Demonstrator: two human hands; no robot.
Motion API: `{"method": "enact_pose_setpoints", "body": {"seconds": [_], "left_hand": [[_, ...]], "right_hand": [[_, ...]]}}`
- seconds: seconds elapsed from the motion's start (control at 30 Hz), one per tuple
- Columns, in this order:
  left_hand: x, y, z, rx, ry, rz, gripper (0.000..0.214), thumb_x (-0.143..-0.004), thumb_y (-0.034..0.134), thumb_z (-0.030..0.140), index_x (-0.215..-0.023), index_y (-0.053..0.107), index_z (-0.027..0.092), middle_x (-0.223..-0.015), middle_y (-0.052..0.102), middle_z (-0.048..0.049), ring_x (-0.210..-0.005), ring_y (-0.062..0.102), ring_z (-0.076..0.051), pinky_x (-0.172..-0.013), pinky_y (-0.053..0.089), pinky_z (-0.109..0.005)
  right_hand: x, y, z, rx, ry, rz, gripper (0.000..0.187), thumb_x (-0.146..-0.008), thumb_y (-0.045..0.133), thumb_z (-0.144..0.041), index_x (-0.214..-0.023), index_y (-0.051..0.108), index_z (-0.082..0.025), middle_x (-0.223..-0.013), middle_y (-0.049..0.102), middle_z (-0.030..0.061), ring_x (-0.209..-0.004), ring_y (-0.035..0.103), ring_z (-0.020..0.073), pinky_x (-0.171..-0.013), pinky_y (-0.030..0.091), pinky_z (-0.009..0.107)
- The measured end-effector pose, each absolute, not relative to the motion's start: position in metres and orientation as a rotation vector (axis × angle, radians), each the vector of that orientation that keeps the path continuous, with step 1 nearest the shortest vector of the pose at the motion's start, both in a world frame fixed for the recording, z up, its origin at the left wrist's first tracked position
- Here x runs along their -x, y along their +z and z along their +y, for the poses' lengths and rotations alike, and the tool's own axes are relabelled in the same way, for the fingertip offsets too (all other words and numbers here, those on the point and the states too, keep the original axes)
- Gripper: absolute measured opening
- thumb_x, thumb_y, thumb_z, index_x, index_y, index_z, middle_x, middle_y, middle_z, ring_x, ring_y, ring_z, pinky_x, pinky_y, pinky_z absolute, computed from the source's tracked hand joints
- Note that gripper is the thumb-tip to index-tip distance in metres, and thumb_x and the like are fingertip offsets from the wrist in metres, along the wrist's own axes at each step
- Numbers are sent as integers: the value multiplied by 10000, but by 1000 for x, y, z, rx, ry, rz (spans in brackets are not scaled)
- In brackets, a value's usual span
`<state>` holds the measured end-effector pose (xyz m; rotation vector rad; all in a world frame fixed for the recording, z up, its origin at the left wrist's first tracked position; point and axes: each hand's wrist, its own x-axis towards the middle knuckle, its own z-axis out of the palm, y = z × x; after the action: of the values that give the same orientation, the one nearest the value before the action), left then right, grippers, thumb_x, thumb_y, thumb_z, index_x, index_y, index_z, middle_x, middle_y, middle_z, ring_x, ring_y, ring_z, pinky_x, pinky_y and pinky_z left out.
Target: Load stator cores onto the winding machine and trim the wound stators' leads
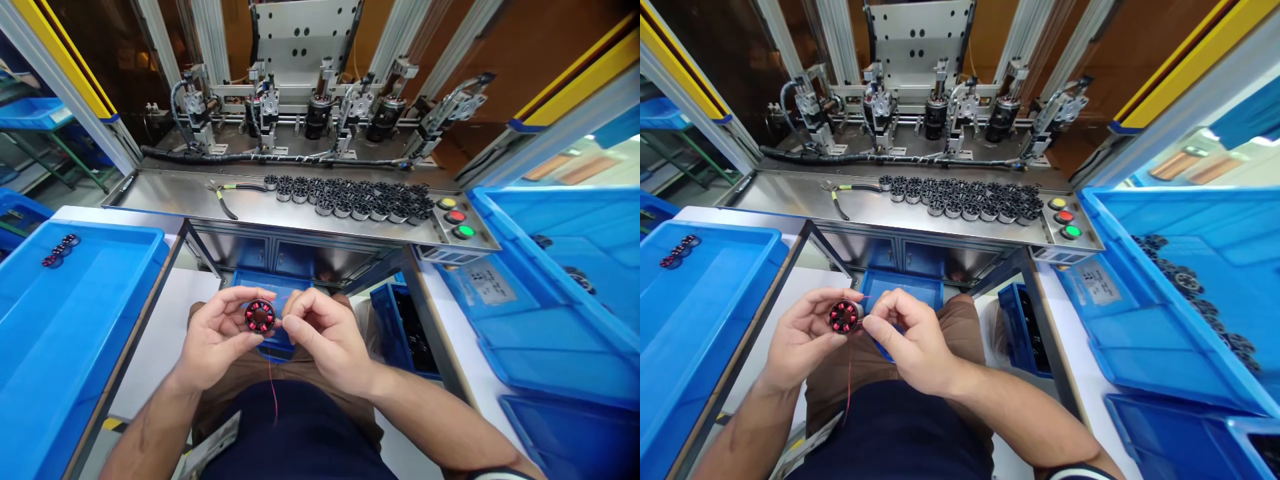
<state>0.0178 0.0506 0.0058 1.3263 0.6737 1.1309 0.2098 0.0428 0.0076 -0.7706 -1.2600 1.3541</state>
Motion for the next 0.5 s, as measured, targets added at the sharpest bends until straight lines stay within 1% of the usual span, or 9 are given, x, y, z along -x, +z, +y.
{"method": "enact_pose_setpoints", "body": {"seconds": [0.07,0.1,0.17,0.23,0.3,0.37,0.43,0.5], "left_hand": [[-17,2,53,-1240,1102,657,408,-817,739,116,-1201,677,239,-1291,683,-153,-958,749,-214,-803,647,-304],[-18,0,54,-1207,1094,646,408,-805,759,151,-1198,685,230,-1305,674,-165,-957,747,-225,-794,650,-316],[-21,-2,55,-1152,1096,618,488,-749,823,239,-1217,687,216,-1307,667,-177,-932,739,-227,-775,647,-311],[-25,-2,56,-1116,1122,607,595,-666,886,301,-1220,692,207,-1237,694,-168,-848,726,-196,-719,634,-271],[-30,-1,55,-1121,1198,659,555,-634,907,271,-1154,722,220,-1128,720,-125,-748,696,-149,-658,611,-233],[-34,0,52,-1202,1291,765,443,-663,880,182,-1080,741,231,-1068,721,-89,-724,686,-129,-649,601,-221],[-36,2,48,-1353,1369,885,432,-682,847,105,-1079,733,229,-1077,724,-82,-797,707,-150,-710,612,-239],[-36,3,44,-1528,1420,953,513,-671,837,64,-1140,707,225,-1084,737,-88,-890,722,-184,-784,620,-270]], "right_hand": [[-208,5,42,765,1311,-1259,236,-934,624,-347,-766,542,-204,-681,534,-23,-623,485,116,-597,405,272],[-207,4,41,763,1287,-1264,228,-936,623,-337,-769,543,-204,-686,533,-22,-627,484,116,-598,405,272],[-205,2,39,758,1240,-1276,205,-937,623,-308,-777,545,-207,-698,533,-21,-637,488,117,-605,411,275],[-204,-1,37,758,1194,-1296,176,-937,621,-278,-792,549,-209,-719,546,-13,-658,504,124,-621,422,284],[-203,-4,35,761,1164,-1309,157,-938,617,-256,-804,550,-210,-732,559,-6,-673,515,131,-634,427,292],[-203,-7,33,762,1167,-1303,151,-949,600,-246,-811,548,-210,-731,555,-5,-674,510,130,-634,420,291],[-203,-9,34,756,1182,-1303,126,-949,601,-255,-841,553,-212,-751,547,-5,-694,505,132,-648,422,292],[-204,-9,36,739,1181,-1338,115,-915,655,-282,-906,562,-216,-811,547,3,-747,515,144,-687,438,304]]}}
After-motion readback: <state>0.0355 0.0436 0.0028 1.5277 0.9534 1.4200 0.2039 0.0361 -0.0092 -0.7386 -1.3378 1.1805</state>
